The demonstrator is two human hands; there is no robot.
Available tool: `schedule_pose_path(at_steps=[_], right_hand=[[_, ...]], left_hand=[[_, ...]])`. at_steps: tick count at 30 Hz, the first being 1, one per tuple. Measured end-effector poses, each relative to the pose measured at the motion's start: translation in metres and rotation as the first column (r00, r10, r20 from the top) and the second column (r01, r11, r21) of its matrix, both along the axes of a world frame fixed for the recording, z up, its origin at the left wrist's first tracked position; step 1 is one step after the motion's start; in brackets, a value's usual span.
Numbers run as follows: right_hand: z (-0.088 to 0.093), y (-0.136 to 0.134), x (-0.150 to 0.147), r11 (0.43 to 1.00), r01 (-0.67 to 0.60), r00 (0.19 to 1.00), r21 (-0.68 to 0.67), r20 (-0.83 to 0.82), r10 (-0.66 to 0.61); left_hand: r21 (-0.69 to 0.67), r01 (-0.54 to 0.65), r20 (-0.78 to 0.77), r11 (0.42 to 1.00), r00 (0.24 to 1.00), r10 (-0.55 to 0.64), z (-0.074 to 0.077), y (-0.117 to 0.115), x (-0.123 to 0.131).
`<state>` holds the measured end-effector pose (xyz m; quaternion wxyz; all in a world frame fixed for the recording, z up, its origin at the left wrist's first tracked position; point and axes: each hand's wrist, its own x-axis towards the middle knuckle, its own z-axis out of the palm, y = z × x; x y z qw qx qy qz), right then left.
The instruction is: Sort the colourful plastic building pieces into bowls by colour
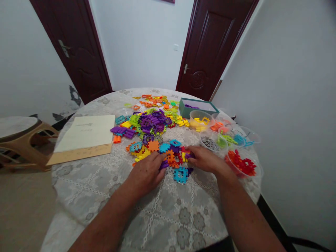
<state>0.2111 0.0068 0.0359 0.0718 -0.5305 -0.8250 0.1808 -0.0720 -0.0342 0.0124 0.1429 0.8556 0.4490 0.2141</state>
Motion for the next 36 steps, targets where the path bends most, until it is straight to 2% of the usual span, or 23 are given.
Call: schedule_pose_path(at_steps=[5, 8, 11, 15, 18, 20, 21, 24, 26, 30, 36], right_hand=[[-0.007, 0.000, -0.005, 1.000, 0.009, 0.995, 0.006, 0.095, -0.010], [-0.008, 0.000, -0.006, 1.000, 0.004, 0.998, 0.023, 0.059, -0.006], [-0.007, -0.001, -0.005, 1.000, 0.002, 1.000, 0.023, 0.004, -0.002], [-0.002, -0.001, -0.006, 1.000, -0.003, 0.999, -0.022, -0.035, 0.002], [0.007, -0.002, -0.008, 0.997, 0.068, 0.986, 0.048, -0.153, -0.060], [0.013, -0.004, -0.013, 0.991, 0.121, 0.939, 0.049, -0.330, -0.099], [0.015, -0.006, -0.018, 0.993, 0.116, 0.896, -0.003, -0.431, -0.106], [0.016, -0.016, -0.036, 0.984, -0.008, 0.768, -0.178, -0.631, -0.108], [0.012, -0.023, -0.051, 0.983, -0.050, 0.750, -0.176, -0.656, -0.079], [0.000, -0.030, -0.075, 0.995, -0.003, 0.763, -0.102, -0.643, -0.064], [-0.012, -0.026, -0.081, 0.980, -0.017, 0.703, -0.197, -0.700, -0.128]], left_hand=[[-0.070, -0.050, 0.201, 0.996, 0.978, 0.063, 0.004, 0.000, -0.001], [-0.171, -0.103, 0.275, 0.980, 0.950, 0.148, 0.009, 0.000, -0.002], [-0.259, -0.095, 0.358, 0.961, 0.915, 0.187, 0.014, 0.001, -0.003], [-0.452, -0.034, 0.460, 0.891, 0.848, 0.265, 0.014, 0.001, -0.004], [-0.541, 0.015, 0.513, 0.841, 0.799, 0.315, 0.013, 0.002, -0.004], [-0.553, 0.035, 0.553, 0.832, 0.763, 0.335, 0.012, 0.002, -0.003], [-0.555, 0.046, 0.571, 0.830, 0.747, 0.341, 0.011, 0.002, -0.003], [-0.551, 0.079, 0.609, 0.831, 0.719, 0.335, 0.010, 0.002, -0.003], [-0.553, 0.116, 0.627, 0.825, 0.710, 0.320, 0.011, 0.002, -0.003], [-0.567, 0.174, 0.659, 0.805, 0.682, 0.317, 0.014, 0.002, -0.004], [-0.508, 0.127, 0.629, 0.852, 0.731, 0.266, 0.009, 0.002, -0.006]])
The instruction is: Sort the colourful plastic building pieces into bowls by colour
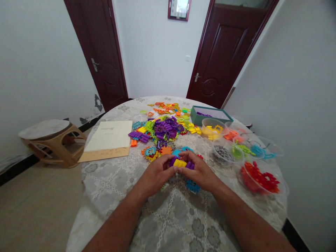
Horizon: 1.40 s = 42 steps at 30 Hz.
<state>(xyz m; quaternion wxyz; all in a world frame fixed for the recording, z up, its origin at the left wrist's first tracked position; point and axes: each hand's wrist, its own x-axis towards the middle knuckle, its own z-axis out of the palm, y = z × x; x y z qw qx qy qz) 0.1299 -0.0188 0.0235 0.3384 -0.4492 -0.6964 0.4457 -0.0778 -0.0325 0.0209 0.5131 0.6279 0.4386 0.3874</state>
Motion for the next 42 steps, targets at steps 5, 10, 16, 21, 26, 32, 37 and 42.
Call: schedule_pose_path(at_steps=[5, 10, 16, 21, 26, 32, 37, 42], right_hand=[[0.002, 0.001, 0.004, 0.997, -0.079, 0.997, -0.026, -0.029, 0.078], [0.004, 0.002, 0.003, 0.983, -0.104, 0.992, -0.151, -0.092, 0.090], [0.010, -0.001, 0.000, 0.963, -0.127, 0.980, -0.239, -0.182, 0.084], [0.012, -0.001, -0.004, 0.970, -0.105, 0.987, -0.219, -0.145, 0.075], [0.004, 0.000, -0.012, 0.980, -0.027, 0.989, -0.196, -0.145, -0.002], [-0.006, 0.005, -0.012, 0.962, 0.052, 0.972, -0.267, -0.208, -0.111], [-0.009, 0.008, -0.009, 0.965, 0.137, 0.965, -0.224, -0.191, -0.182], [-0.006, 0.011, -0.003, 0.987, 0.159, 0.987, -0.038, -0.024, -0.160]], left_hand=[[0.031, 0.009, -0.022, 0.999, 1.000, -0.009, -0.006, 0.000, 0.000], [-0.014, -0.021, 0.110, 1.000, 0.994, 0.023, -0.006, 0.001, 0.000], [0.142, -0.029, -0.069, 0.989, 0.997, 0.039, 0.001, -0.001, -0.006], [0.187, -0.035, -0.148, 0.982, 0.987, 0.063, -0.002, 0.001, -0.007], [0.105, -0.106, -0.063, 0.989, 0.992, 0.113, -0.007, 0.003, -0.003], [-0.147, -0.101, 0.196, 0.984, 0.972, 0.129, -0.004, 0.008, 0.001], [-0.168, -0.138, 0.214, 0.976, 0.962, 0.172, -0.002, 0.011, 0.000], [-0.142, -0.094, 0.274, 0.985, 0.953, 0.130, 0.000, 0.011, -0.006]])
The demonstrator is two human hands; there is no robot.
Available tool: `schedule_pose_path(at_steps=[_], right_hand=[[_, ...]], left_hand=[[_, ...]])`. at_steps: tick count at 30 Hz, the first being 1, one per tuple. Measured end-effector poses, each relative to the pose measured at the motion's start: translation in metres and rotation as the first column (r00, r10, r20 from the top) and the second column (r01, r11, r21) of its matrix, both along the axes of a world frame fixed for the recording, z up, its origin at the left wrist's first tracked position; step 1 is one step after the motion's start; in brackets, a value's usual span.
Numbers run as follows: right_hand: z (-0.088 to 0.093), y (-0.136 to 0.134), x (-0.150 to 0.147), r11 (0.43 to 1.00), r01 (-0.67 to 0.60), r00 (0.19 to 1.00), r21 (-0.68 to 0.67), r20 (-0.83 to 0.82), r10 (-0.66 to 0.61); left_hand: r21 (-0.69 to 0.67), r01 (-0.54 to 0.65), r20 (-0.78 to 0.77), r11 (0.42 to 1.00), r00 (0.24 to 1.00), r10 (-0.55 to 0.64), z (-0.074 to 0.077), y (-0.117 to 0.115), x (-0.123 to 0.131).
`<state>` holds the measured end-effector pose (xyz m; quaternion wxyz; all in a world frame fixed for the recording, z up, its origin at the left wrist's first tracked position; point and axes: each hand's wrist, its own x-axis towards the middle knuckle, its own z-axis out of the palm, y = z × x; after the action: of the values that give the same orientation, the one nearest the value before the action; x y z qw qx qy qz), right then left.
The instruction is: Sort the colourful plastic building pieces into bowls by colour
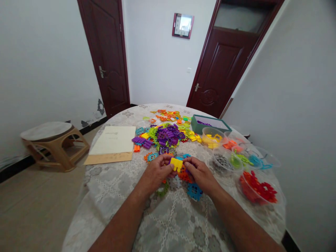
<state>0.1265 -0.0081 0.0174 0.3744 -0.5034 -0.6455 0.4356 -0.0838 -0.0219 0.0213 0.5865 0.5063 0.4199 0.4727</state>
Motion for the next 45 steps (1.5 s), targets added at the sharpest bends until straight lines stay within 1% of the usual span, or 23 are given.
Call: schedule_pose_path(at_steps=[3, 6, 8, 10, 12, 14, 17, 19, 21, 24, 26, 29, 31, 34, 36, 38, 40, 42, 44, 45], right_hand=[[-0.002, 0.000, 0.002, 0.998, -0.061, 0.998, -0.007, 0.015, 0.061], [-0.004, -0.004, 0.001, 0.988, -0.155, 0.988, -0.019, -0.032, 0.154], [-0.003, -0.008, 0.000, 0.969, -0.247, 0.967, 0.004, -0.068, 0.246], [-0.001, -0.012, 0.000, 0.942, -0.333, 0.938, 0.034, -0.089, 0.334], [0.002, -0.015, 0.001, 0.923, -0.384, 0.915, 0.031, -0.126, 0.384], [0.004, -0.018, 0.002, 0.921, -0.390, 0.908, 0.019, -0.160, 0.388], [0.006, -0.020, 0.001, 0.943, -0.327, 0.937, 0.056, -0.108, 0.332], [0.006, -0.020, 0.000, 0.954, -0.290, 0.953, 0.079, -0.072, 0.295], [0.005, -0.020, -0.001, 0.957, -0.280, 0.953, 0.070, -0.096, 0.286], [0.004, -0.018, -0.002, 0.954, -0.297, 0.942, 0.040, -0.153, 0.300], [0.006, -0.017, -0.002, 0.954, -0.300, 0.941, 0.020, -0.156, 0.299], [0.019, -0.020, 0.001, 0.957, -0.290, 0.952, -0.014, -0.105, 0.287], [0.034, -0.023, 0.007, 0.953, -0.297, 0.955, -0.057, -0.037, 0.295], [0.062, -0.022, 0.020, 0.927, -0.336, 0.933, -0.168, 0.071, 0.352], [0.079, -0.009, 0.034, 0.922, -0.327, 0.924, -0.209, 0.133, 0.358], [0.092, 0.019, 0.049, 0.945, -0.267, 0.933, -0.190, 0.195, 0.303], [0.101, 0.059, 0.065, 0.975, -0.169, 0.954, -0.145, 0.224, 0.199], [0.107, 0.106, 0.080, 0.992, -0.041, 0.981, -0.115, 0.182, 0.062], [0.109, 0.154, 0.092, 0.989, 0.107, 0.990, -0.103, 0.099, -0.096], [0.109, 0.176, 0.097, 0.979, 0.186, 0.982, -0.090, 0.064, -0.180]], left_hand=[[0.015, 0.059, 0.019, 0.998, 0.998, -0.060, 0.005, -0.004, -0.001], [0.034, 0.105, -0.006, 0.994, 0.995, -0.104, 0.006, -0.009, 0.002], [0.064, 0.104, -0.098, 0.993, 0.990, -0.097, 0.005, -0.012, 0.006], [0.099, 0.078, -0.215, 0.992, 0.975, -0.055, 0.003, -0.013, 0.008], [0.128, 0.049, -0.296, 0.991, 0.955, -0.009, 0.002, -0.014, 0.010], [0.153, 0.035, -0.354, 0.988, 0.935, 0.022, 0.002, -0.016, 0.010], [0.227, 0.009, -0.408, 0.974, 0.909, 0.087, 0.002, -0.018, 0.011], [0.285, 0.000, -0.400, 0.958, 0.909, 0.119, 0.001, -0.019, 0.011], [0.290, 0.001, -0.354, 0.957, 0.929, 0.106, -0.001, -0.018, 0.011], [0.173, 0.039, -0.234, 0.984, 0.972, 0.003, -0.003, -0.014, 0.011], [0.098, 0.064, -0.160, 0.993, 0.986, -0.048, -0.002, -0.011, 0.010], [0.044, 0.054, -0.115, 0.998, 0.992, -0.049, 0.002, -0.009, 0.007], [0.027, 0.001, -0.133, 1.000, 0.991, 0.002, 0.004, -0.008, 0.003], [0.030, -0.101, -0.176, 0.994, 0.979, 0.105, 0.005, -0.008, -0.003], [0.036, -0.145, -0.179, 0.989, 0.972, 0.149, 0.005, -0.008, -0.006], [0.041, -0.172, -0.172, 0.984, 0.969, 0.177, 0.004, -0.008, -0.007], [0.040, -0.170, -0.169, 0.985, 0.970, 0.175, 0.004, -0.009, -0.007], [0.025, -0.158, -0.171, 0.987, 0.972, 0.160, 0.005, -0.009, -0.005], [0.010, -0.150, -0.180, 0.989, 0.972, 0.149, 0.005, -0.009, -0.003], [0.005, -0.150, -0.185, 0.989, 0.971, 0.148, 0.006, -0.009, -0.003]])
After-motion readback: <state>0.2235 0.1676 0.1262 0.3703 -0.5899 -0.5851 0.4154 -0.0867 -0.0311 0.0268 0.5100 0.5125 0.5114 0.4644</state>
